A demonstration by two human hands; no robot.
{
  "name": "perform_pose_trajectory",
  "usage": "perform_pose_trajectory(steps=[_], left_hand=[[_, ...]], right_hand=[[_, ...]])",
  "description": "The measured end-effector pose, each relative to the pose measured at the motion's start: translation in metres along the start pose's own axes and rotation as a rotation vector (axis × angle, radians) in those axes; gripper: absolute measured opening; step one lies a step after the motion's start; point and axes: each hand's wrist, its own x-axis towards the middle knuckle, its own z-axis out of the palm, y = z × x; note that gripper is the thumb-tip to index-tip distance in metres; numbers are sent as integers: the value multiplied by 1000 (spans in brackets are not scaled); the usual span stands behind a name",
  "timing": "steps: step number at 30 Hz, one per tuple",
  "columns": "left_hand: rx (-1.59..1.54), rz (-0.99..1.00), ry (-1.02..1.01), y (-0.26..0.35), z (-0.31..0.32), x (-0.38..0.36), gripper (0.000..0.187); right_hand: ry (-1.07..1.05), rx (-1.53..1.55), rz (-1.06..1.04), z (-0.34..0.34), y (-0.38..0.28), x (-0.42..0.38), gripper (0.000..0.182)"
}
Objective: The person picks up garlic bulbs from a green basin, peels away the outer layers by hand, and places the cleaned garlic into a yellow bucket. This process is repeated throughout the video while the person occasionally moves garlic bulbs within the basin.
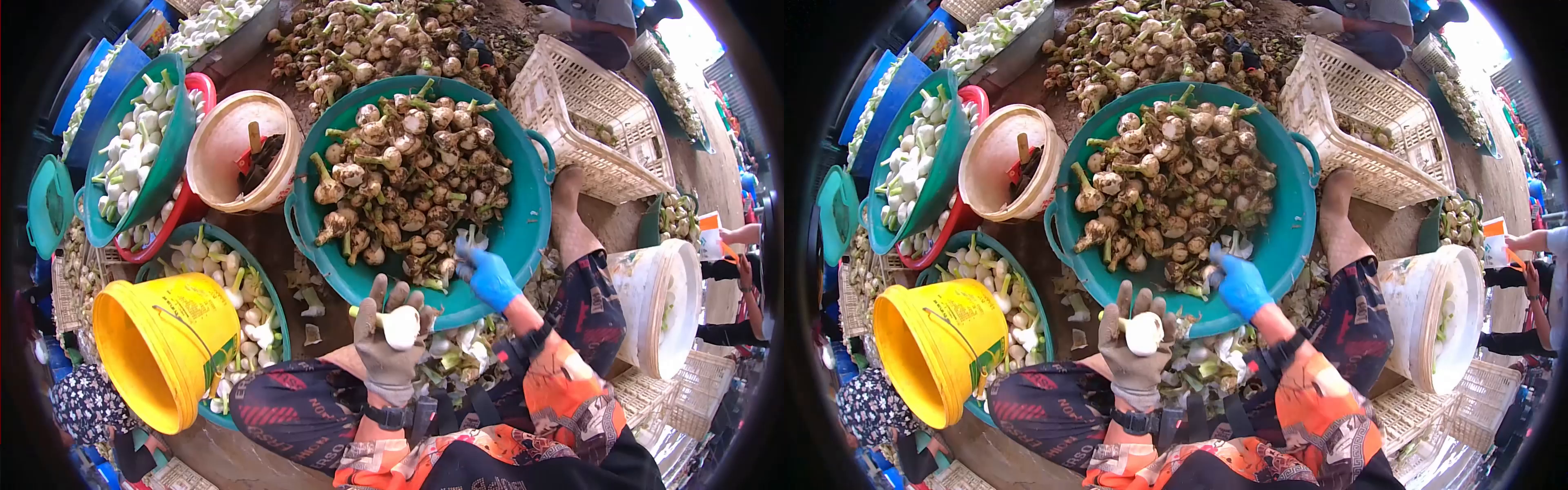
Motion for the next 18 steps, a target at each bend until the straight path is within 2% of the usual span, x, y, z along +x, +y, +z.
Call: perform_pose_trajectory(steps=[1,4,7,8,11,12,13,15,16,18], left_hand=[[42,0,96,-1,1,2,33],[43,-4,242,-2,6,9,32],[85,-3,197,-2,0,18,34],[98,5,240,-2,3,20,36],[116,-11,286,-5,2,27,39],[110,-22,255,-6,-1,31,39],[104,-29,224,-7,-6,35,40],[79,-51,208,-5,-10,35,41],[61,-67,220,-3,-9,37,41],[-17,-106,240,0,-12,38,41]], right_hand=[[30,-100,39,3,11,24,42],[57,-475,-120,17,27,87,53],[-219,-584,217,33,26,136,63],[-231,-576,259,38,27,149,61],[-76,-336,270,62,80,172,57],[-44,-321,358,59,76,169,53],[-44,-334,323,58,76,170,52],[-62,-354,263,54,77,166,48],[-113,-308,305,46,71,161,45],[-228,-46,370,17,39,137,43]])
